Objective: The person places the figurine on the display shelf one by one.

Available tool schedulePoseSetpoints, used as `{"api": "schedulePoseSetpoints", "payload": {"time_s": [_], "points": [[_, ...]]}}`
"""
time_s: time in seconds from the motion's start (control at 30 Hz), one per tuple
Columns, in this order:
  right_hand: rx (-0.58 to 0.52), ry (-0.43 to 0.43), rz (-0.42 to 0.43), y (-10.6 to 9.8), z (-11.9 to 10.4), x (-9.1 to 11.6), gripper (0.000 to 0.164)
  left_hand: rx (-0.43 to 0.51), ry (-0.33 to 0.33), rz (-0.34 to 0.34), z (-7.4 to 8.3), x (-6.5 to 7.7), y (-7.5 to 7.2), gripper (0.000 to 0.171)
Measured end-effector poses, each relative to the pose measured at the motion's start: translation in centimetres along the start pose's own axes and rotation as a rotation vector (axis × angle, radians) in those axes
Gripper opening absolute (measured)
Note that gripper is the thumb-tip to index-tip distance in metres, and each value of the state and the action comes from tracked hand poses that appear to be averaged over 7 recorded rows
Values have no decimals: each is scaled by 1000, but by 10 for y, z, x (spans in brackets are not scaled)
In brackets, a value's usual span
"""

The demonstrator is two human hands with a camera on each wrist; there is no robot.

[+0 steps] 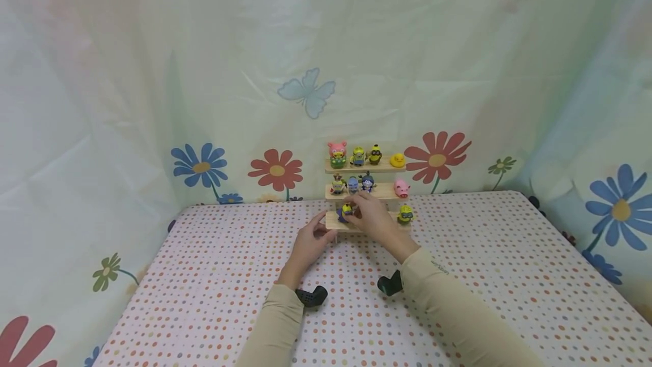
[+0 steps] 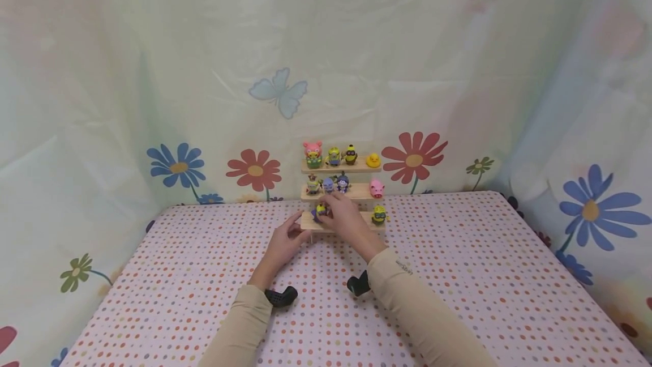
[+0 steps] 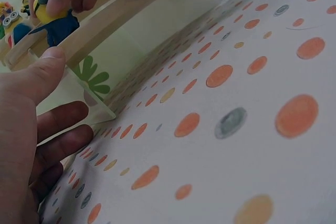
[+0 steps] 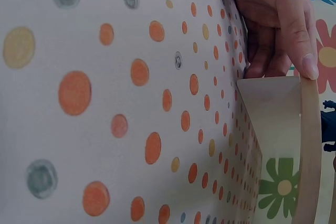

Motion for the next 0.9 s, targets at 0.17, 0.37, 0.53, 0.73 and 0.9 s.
{"api": "schedulePoseSetpoints", "payload": {"time_s": [0.17,0.37,0.53,0.73,0.9], "points": [[4,27,-32,2,3,0,41,4,-3,-10,-2,0,3,73],[39,38,-46,-3,10,1,49,20,10,-15,-7,-4,6,71],[69,21,-10,-13,6,0,43,14,18,5,-16,-14,-5,67],[187,-41,-42,11,0,22,36,3,83,54,-31,-13,-28,53],[323,-95,-91,33,11,44,30,-83,134,136,-40,-15,-40,43]]}}
Point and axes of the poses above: each hand's wrist, its own x-axis away from the middle knuckle, its own y-axis out of the palm, z = x × y, the point moved 8 cm from there along -x, towards the middle knuckle, and after that the axes turned 15 degrees about y, right-handed, at the moved point
